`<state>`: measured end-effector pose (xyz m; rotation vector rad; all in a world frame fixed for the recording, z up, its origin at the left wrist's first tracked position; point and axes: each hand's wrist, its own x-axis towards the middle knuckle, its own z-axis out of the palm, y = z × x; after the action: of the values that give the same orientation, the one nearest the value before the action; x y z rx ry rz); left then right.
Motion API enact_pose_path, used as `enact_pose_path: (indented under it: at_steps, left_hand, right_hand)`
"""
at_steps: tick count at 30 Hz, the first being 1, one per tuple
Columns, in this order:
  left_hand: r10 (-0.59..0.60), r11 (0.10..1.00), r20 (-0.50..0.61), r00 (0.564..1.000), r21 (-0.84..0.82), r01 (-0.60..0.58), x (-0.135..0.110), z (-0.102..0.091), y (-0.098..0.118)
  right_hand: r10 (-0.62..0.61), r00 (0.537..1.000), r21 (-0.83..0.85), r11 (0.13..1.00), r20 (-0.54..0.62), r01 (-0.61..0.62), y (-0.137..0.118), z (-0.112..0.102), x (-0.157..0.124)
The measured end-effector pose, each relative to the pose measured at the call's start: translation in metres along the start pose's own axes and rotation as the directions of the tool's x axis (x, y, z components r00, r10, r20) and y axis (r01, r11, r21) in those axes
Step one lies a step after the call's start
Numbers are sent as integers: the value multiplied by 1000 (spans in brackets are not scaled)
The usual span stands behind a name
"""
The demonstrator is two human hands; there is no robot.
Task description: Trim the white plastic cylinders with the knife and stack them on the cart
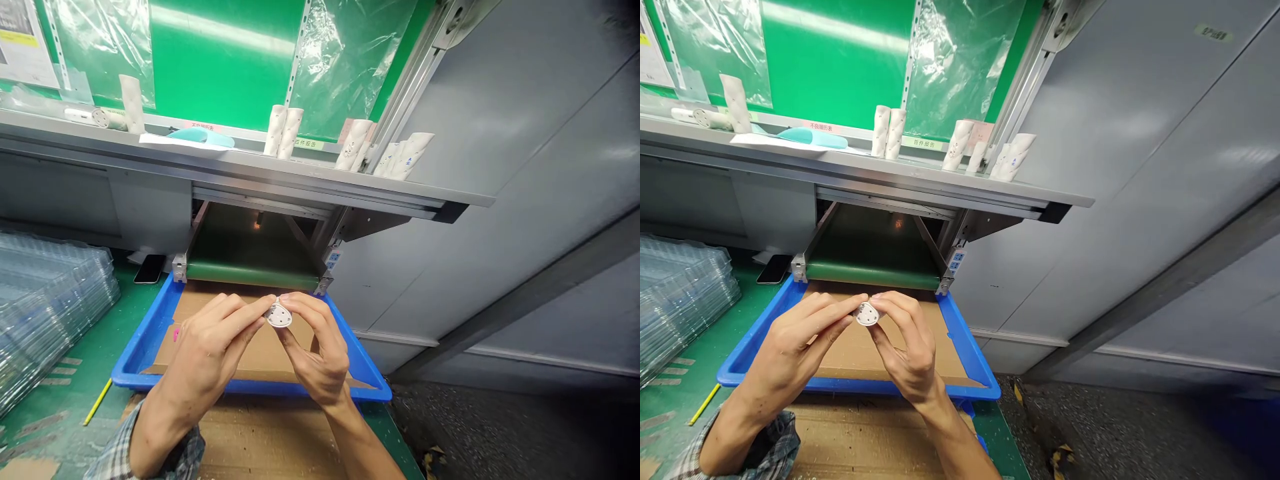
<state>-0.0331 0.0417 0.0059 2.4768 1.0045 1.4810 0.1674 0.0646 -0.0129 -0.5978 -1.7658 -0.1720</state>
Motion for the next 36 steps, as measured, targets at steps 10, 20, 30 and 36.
enact_pose_path:
  at_steps: [10,20,30,36]
  left_hand:
    - [-32,999,5,999,-10,33,0,0,-2]
    - [-41,999,-16,999,33,42,-1,-1,-1]
    - [-34,999,3,999,29,34,0,1,1]
    - [-28,999,-6,1000,46,28,-1,0,1]
  right_hand:
    - [1,1000,-5,1000,2,-1,0,1,0]
    - [8,1000,-39,999,-24,-9,1,-1,1]
    - [-13,1000,-42,999,-19,12,1,0,1]
    - [-29,999,-47,998,-16,28,1,0,1]
